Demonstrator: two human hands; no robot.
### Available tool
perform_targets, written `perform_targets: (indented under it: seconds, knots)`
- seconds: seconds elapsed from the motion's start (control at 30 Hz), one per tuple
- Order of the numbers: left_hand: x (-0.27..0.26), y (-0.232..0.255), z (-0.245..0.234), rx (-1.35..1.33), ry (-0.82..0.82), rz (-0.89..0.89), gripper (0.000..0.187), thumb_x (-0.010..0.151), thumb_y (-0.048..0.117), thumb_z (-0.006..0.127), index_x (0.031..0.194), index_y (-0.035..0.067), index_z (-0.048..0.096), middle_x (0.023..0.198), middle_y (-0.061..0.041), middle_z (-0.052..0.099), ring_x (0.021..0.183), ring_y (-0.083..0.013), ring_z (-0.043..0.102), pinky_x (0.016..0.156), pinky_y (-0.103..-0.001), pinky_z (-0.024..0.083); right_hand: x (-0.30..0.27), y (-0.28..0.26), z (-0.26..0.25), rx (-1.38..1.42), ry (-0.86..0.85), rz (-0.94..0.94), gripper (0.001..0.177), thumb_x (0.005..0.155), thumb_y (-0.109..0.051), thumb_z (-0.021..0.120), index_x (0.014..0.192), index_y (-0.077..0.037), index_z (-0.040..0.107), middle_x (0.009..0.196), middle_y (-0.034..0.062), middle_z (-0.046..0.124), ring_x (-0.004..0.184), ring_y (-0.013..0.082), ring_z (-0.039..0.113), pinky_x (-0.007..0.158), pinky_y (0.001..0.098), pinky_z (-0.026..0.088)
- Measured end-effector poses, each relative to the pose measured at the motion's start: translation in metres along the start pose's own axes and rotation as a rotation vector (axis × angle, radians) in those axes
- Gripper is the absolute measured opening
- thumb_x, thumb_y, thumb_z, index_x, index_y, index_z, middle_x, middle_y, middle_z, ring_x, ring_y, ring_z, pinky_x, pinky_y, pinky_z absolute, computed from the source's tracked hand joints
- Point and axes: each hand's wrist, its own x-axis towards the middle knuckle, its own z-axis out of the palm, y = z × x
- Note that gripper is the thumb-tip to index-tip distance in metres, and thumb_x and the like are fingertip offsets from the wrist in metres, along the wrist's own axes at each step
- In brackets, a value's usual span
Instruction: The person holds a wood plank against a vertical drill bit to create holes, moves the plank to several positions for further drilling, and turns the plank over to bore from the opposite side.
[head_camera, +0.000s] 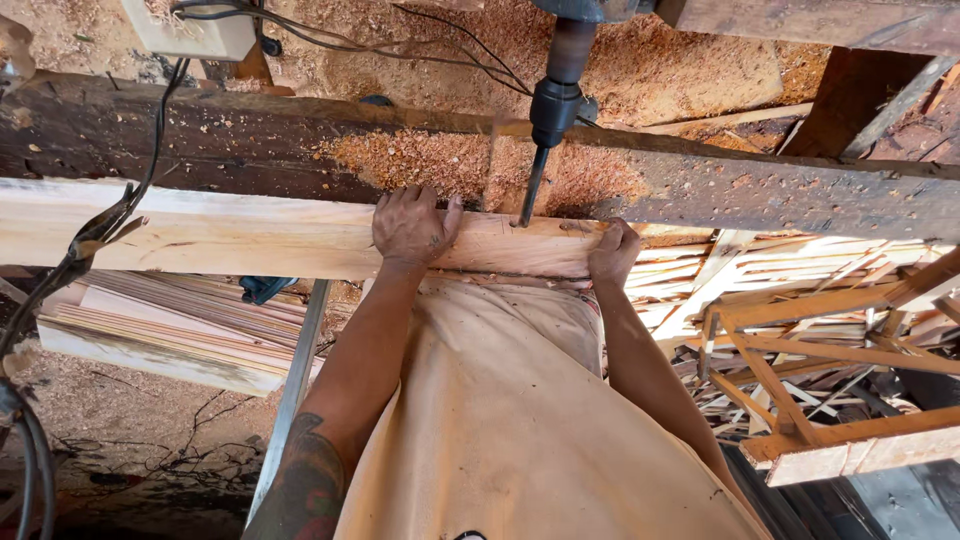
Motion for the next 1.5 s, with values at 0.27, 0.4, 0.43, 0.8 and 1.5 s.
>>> perform_targets:
  seconds: [0.27,0.4,0.43,0.8,1.5]
  knots:
    - [0.005,0.001,-0.003,-0.002,-0.051,-0.015,0.047,0.097,0.048,0.056,0.079,0.008,0.072,0.080,-0.016,0.072,0.075,-0.0290,0.070,0.073,-0.044,0.054,0.002,-0.003,-0.003,0.029,-0.025,0.104,0.029,0.095,-0.019,0.040,0.077,0.003,0.048,0.063,0.0094,0.038,0.063,0.0186,0.036,0.057,0.0424,0.032]
    - [0.008,0.003,-0.007,-0.039,-0.008,-0.011,0.045,0.097,0.046,0.057,0.082,0.007,0.072,0.079,-0.016,0.072,0.073,-0.0300,0.070,0.070,-0.045,0.054,0.006,0.024,0.001,0.085,-0.026,0.230,0.030,0.093,-0.019,0.040,0.079,0.004,0.054,0.064,0.0081,0.042,0.063,0.0176,0.039,0.057,0.0426,0.034]
    - [0.010,0.003,-0.009,-0.035,0.009,-0.003,0.044,0.096,0.046,0.058,0.082,0.007,0.072,0.079,-0.016,0.072,0.074,-0.0299,0.070,0.070,-0.045,0.054,0.008,0.034,0.004,0.060,0.032,0.106,0.029,0.095,-0.017,0.041,0.088,0.006,0.057,0.074,0.0085,0.049,0.071,0.0175,0.045,0.063,0.0418,0.038]
    - [0.019,0.009,-0.020,-0.038,0.043,-0.013,0.035,0.092,0.040,0.062,0.083,0.007,0.069,0.082,-0.016,0.071,0.077,-0.0315,0.070,0.072,-0.046,0.054,0.020,-0.004,-0.006,0.034,-0.011,0.083,0.035,0.093,-0.022,0.043,0.085,0.007,0.060,0.061,0.0107,0.050,0.060,0.0177,0.044,0.054,0.0405,0.038]
    - [0.040,0.017,-0.041,-0.096,0.025,-0.087,0.033,0.087,0.039,0.066,0.087,0.006,0.069,0.093,-0.014,0.069,0.095,-0.0331,0.065,0.085,-0.047,0.049,0.047,-0.047,-0.017,-0.053,-0.050,0.081,0.033,0.090,-0.019,0.041,0.089,0.006,0.064,0.065,0.0153,0.053,0.062,0.0216,0.048,0.059,0.0424,0.042]
